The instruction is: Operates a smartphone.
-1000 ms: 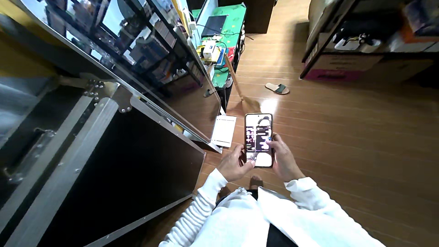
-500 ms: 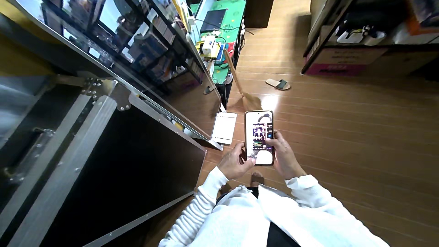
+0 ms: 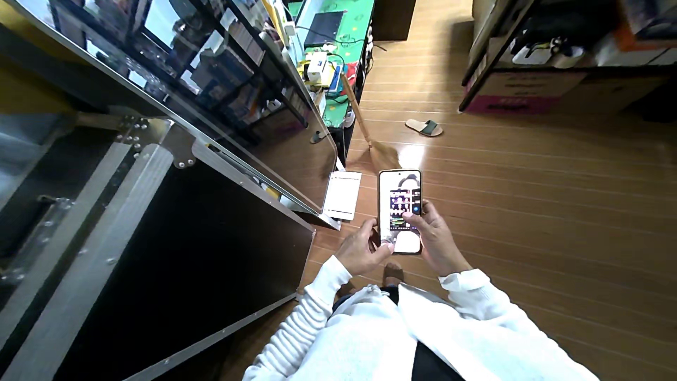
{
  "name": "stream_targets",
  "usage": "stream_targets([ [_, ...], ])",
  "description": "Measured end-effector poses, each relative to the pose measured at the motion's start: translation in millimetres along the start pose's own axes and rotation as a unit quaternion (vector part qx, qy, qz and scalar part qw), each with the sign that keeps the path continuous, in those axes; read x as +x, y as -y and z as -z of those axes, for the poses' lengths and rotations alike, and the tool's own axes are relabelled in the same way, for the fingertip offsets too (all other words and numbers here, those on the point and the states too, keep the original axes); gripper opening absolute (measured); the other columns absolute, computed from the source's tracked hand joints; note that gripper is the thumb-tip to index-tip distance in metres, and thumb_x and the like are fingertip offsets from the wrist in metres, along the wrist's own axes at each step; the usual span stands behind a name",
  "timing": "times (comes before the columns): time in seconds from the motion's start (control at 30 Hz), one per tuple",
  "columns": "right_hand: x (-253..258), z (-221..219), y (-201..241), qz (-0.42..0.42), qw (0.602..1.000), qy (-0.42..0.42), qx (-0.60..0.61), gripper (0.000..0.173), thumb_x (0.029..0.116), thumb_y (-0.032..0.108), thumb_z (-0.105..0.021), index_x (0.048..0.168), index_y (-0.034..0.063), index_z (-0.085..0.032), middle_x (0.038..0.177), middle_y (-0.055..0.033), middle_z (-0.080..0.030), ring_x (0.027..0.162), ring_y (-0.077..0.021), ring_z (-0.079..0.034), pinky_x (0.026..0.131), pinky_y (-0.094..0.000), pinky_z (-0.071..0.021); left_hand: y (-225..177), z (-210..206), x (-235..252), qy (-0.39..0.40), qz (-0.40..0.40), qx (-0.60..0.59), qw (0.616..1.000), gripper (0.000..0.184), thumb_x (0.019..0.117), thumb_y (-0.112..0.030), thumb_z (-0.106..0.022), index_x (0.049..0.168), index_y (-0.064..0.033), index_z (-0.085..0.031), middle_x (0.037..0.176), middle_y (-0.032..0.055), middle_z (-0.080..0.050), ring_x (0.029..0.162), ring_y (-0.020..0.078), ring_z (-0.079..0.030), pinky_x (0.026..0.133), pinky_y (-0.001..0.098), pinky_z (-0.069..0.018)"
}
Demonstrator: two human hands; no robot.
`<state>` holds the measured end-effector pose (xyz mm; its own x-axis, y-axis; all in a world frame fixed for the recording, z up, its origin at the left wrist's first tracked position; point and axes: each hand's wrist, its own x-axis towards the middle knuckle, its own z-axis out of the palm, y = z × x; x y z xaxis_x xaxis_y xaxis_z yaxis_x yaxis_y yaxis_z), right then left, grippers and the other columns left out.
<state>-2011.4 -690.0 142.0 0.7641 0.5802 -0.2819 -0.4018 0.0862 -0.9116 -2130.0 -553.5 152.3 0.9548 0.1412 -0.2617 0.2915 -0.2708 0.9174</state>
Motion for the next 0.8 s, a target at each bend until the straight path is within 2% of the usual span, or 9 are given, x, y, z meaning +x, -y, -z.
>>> stream_targets([
  [0.17,-2,0,1,0.003,1.000,-0.006,-0.002,0.038,0.0995,-0.002,-0.051,0.136,0.0012,-0.039,0.110,-0.0038,-0.064,0.094,-0.0049,-0.068,0.086,-0.0227,-0.0579,-4,0,0,0.004,0.014,-0.002,1.000,0.059,0.0990,-0.020,-0.061,0.145,0.0111,-0.040,0.109,0.0190,-0.068,0.085,0.0173,-0.067,0.079,0.0331,-0.0565],
  [0.27,-3,0,2,-0.003,1.000,-0.011,0.007,0.035,0.1014,0.001,-0.048,0.136,0.0025,-0.039,0.109,-0.0039,-0.064,0.093,-0.0063,-0.069,0.085,-0.0245,-0.0591,-5,1,2,-0.004,0.012,0.007,1.000,0.056,0.0997,-0.020,-0.061,0.143,0.0112,-0.043,0.108,0.0193,-0.068,0.083,0.0177,-0.067,0.079,0.0333,-0.0563],
  [0.33,-3,1,2,-0.003,1.000,-0.012,0.008,0.033,0.1023,0.003,-0.045,0.135,0.0034,-0.041,0.106,-0.0030,-0.065,0.090,-0.0068,-0.069,0.083,-0.0253,-0.0597,-3,-1,4,-0.044,-0.002,0.016,0.999,0.051,0.1000,-0.023,-0.061,0.137,0.0108,-0.051,0.105,0.0185,-0.069,0.081,0.0172,-0.067,0.078,0.0332,-0.0562],
  [0.43,-6,2,1,0.000,1.000,0.002,-0.003,0.032,0.1020,0.002,-0.043,0.134,0.0039,-0.041,0.105,-0.0017,-0.065,0.088,-0.0056,-0.069,0.081,-0.0248,-0.0602,-6,0,11,-0.113,0.013,0.000,0.994,0.049,0.1011,-0.022,-0.061,0.137,0.0094,-0.052,0.107,0.0190,-0.069,0.086,0.0192,-0.067,0.082,0.0354,-0.0563],
  [0.53,-8,1,-2,0.007,1.000,0.021,-0.010,0.034,0.1009,0.002,-0.043,0.134,0.0028,-0.040,0.106,-0.0020,-0.065,0.090,-0.0053,-0.069,0.082,-0.0246,-0.0600,-9,3,19,-0.175,0.007,-0.012,0.985,0.043,0.1007,-0.017,-0.062,0.134,0.0093,-0.055,0.100,0.0165,-0.069,0.081,0.0172,-0.066,0.079,0.0340,-0.0558],
  [0.8,-10,-4,-2,0.012,0.999,0.034,-0.025,0.034,0.0994,0.001,-0.044,0.133,0.0014,-0.040,0.106,-0.0011,-0.064,0.091,-0.0029,-0.068,0.084,-0.0216,-0.0580,-11,4,33,-0.211,0.022,0.008,0.977,0.036,0.0984,-0.018,-0.067,0.120,0.0091,-0.060,0.092,0.0173,-0.068,0.081,0.0220,-0.067,0.080,0.0404,-0.0556],
])
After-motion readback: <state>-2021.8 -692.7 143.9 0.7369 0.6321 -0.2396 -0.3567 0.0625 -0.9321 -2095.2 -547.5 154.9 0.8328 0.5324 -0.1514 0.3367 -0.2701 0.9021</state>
